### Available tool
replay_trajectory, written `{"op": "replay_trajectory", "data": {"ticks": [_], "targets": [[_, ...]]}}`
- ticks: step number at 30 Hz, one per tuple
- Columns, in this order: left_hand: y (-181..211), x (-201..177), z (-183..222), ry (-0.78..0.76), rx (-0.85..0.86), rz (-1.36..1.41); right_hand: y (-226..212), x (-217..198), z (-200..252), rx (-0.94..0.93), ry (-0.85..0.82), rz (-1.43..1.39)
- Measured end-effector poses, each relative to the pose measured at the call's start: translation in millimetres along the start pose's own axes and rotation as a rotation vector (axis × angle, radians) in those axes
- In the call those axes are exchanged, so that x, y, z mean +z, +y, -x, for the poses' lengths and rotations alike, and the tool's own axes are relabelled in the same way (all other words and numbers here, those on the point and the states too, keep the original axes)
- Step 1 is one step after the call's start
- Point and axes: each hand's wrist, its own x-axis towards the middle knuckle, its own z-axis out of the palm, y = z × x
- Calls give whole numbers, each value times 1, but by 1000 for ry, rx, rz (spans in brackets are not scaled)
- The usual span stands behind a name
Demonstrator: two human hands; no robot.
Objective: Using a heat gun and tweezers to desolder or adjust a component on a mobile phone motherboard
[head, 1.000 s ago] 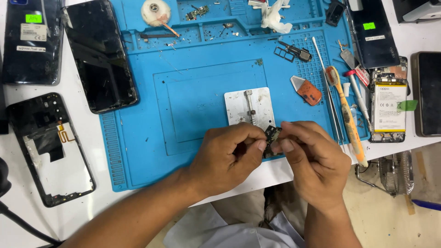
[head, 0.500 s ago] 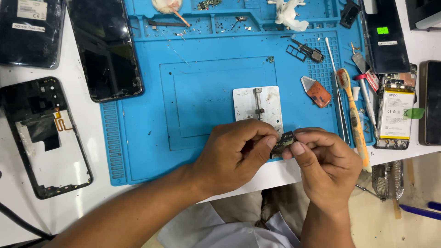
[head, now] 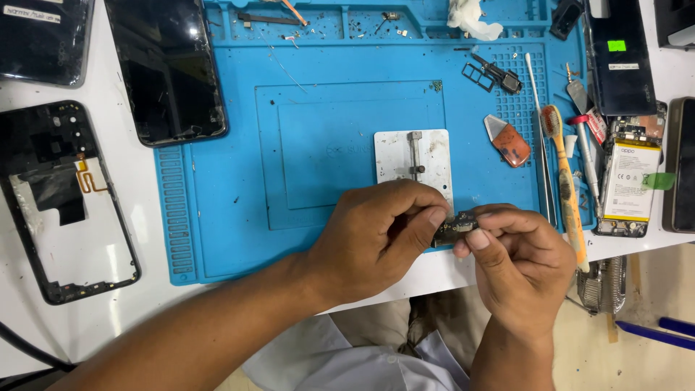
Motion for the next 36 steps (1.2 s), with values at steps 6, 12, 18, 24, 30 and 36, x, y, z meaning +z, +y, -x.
{"op": "replay_trajectory", "data": {"ticks": [6, 12, 18, 24, 30, 36], "targets": [[2, 0, -2, 6, 10, 1, -2, -2, 2, 42, -33, -123], [1, 0, -2, 8, 34, -22, 1, -6, 4, 59, -42, -183], [-1, 0, -2, -3, 80, -46, -2, -3, 1, 67, -85, -225], [-8, 6, 4, 29, 64, -41, 1, -6, 2, 70, -61, -220], [-15, 7, 3, 38, 152, -94, 3, -7, 2, 104, -52, -274], [-16, 6, 3, 41, 161, -79, 1, -4, 0, 104, -25, -245]]}}
